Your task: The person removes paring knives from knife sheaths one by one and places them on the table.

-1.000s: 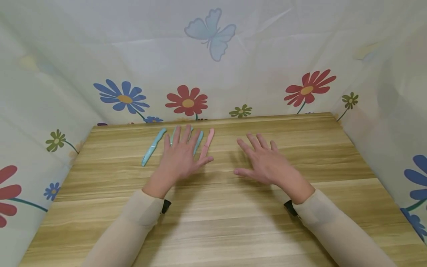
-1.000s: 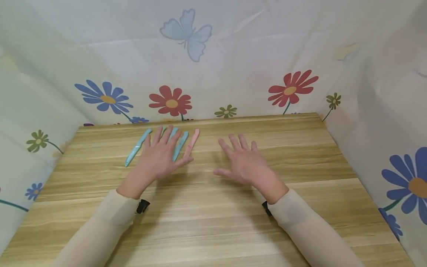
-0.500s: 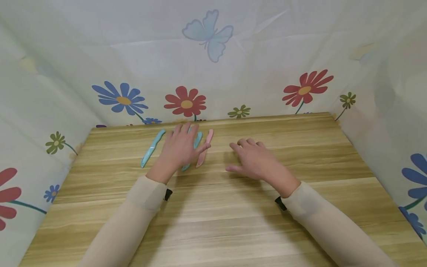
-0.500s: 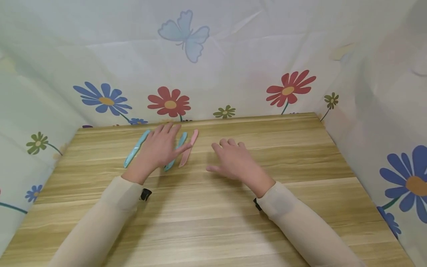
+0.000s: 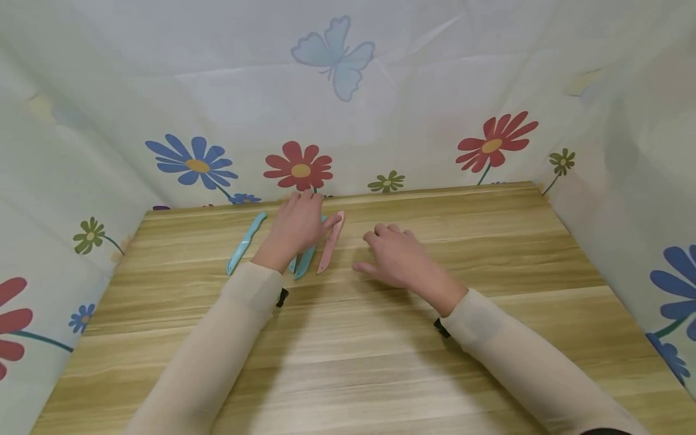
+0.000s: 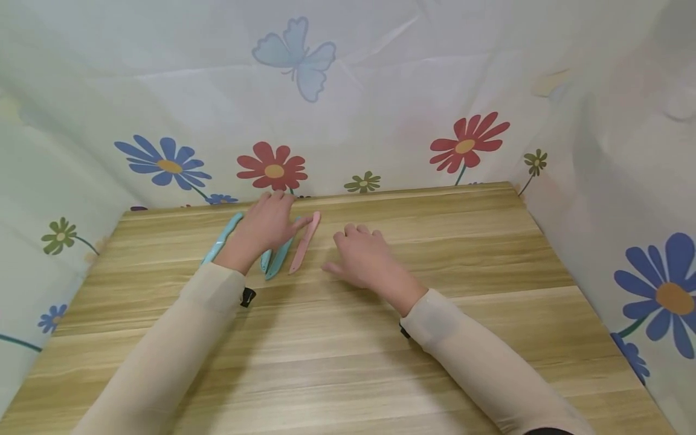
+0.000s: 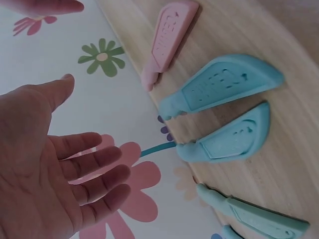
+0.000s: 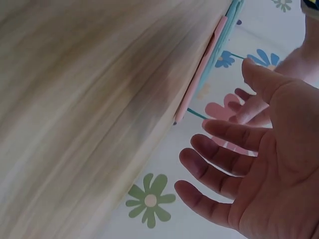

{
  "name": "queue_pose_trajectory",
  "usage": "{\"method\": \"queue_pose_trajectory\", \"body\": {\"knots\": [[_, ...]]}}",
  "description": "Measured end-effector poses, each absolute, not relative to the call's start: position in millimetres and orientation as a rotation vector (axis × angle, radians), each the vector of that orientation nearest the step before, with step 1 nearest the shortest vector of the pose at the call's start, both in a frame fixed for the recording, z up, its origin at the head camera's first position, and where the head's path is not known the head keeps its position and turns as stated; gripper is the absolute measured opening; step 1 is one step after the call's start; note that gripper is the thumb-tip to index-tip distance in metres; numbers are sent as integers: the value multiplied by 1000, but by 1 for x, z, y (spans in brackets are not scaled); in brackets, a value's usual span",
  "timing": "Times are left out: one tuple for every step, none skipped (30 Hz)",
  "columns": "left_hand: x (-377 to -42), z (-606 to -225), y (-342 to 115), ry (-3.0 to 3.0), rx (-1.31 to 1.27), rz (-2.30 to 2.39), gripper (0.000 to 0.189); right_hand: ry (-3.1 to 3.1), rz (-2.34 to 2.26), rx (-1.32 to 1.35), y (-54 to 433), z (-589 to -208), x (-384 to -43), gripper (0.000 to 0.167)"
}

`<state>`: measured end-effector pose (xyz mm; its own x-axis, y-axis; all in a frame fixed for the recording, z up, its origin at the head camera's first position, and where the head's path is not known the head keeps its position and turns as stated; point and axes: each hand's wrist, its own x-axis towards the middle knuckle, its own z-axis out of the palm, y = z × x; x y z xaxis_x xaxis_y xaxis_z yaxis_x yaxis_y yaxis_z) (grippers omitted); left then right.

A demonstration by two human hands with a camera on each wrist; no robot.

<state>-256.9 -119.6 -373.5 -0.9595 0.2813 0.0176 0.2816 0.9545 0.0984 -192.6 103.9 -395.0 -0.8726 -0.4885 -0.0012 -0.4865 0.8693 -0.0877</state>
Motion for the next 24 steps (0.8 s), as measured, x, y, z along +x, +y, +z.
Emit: {"method": "queue_pose_trajectory", "body": {"knots": [[-260, -374, -118, -3108, -445, -159, 77, 3016, -141, -778, 102, -395, -193, 72], [-262, -375, -117, -3112, -446, -162, 75, 3017, -146, -768, 100, -396, -194, 71], [-265, -375, -116, -3114, -449, -164, 72, 3019, -154, -760, 99, -397, -194, 70], [-268, -376, -115, -3118, -451, -166, 70, 3021, -164, -751, 97, -397, -194, 69], [-270, -377, -113, -3120, -450, -173, 68, 3023, -171, -742, 96, -398, -195, 67], [-273, -378, -112, -3124, -446, -186, 65, 3025, -177, -734, 94, -398, -195, 66], [-275, -378, -110, -3128, -441, -199, 62, 3027, -185, -727, 93, -399, -195, 65], [-277, -378, -108, -3134, -434, -215, 60, 3029, -193, -721, 92, -399, -195, 64], [-280, -378, -107, -3139, -424, -231, 57, 3031, -203, -713, 90, -399, -195, 62], [-282, -378, -105, -3145, -416, -243, 55, 3031, -209, -704, 89, -399, -196, 61], [-284, -379, -103, -3152, -408, -255, 53, 3032, -215, -693, 87, -400, -196, 60], [-286, -379, -102, -3158, -402, -255, 50, 3032, -227, -682, 86, -399, -196, 59], [-289, -379, -101, -3164, -398, -262, 47, 3031, -236, -668, 84, -400, -196, 57], [-291, -380, -99, -3172, -395, -266, 44, 3030, -243, -655, 83, -400, -196, 57], [-293, -381, -98, -3179, -397, -262, 41, 3030, -246, -642, 81, -400, -197, 56], [-295, -382, -97, -3187, -397, -259, 39, 3028, -250, -632, 79, -400, -197, 55], [-298, -383, -96, -3193, -398, -251, 37, 3027, -253, -623, 78, -400, -197, 54], [-300, -384, -95, -3194, -399, -242, 36, 3026, -256, -616, 76, -400, -197, 54], [-302, -386, -95, -3197, -401, -239, 35, 3023, -258, -608, 74, -399, -197, 53], [-305, -388, -94, -3203, -397, -227, 35, 3020, -263, -604, 73, -399, -197, 53], [-307, -390, -93, -3207, -390, -213, 36, 3018, -265, -603, 71, -399, -197, 52], [-309, -392, -92, -3211, -381, -203, 36, 3015, -271, -601, 70, -399, -197, 52], [-310, -394, -91, -3213, -372, -194, 36, 3016, -268, -598, 69, -400, -197, 52], [-312, -396, -89, -3221, -358, -192, 36, 3017, -269, -594, 68, -401, -197, 51]]}}
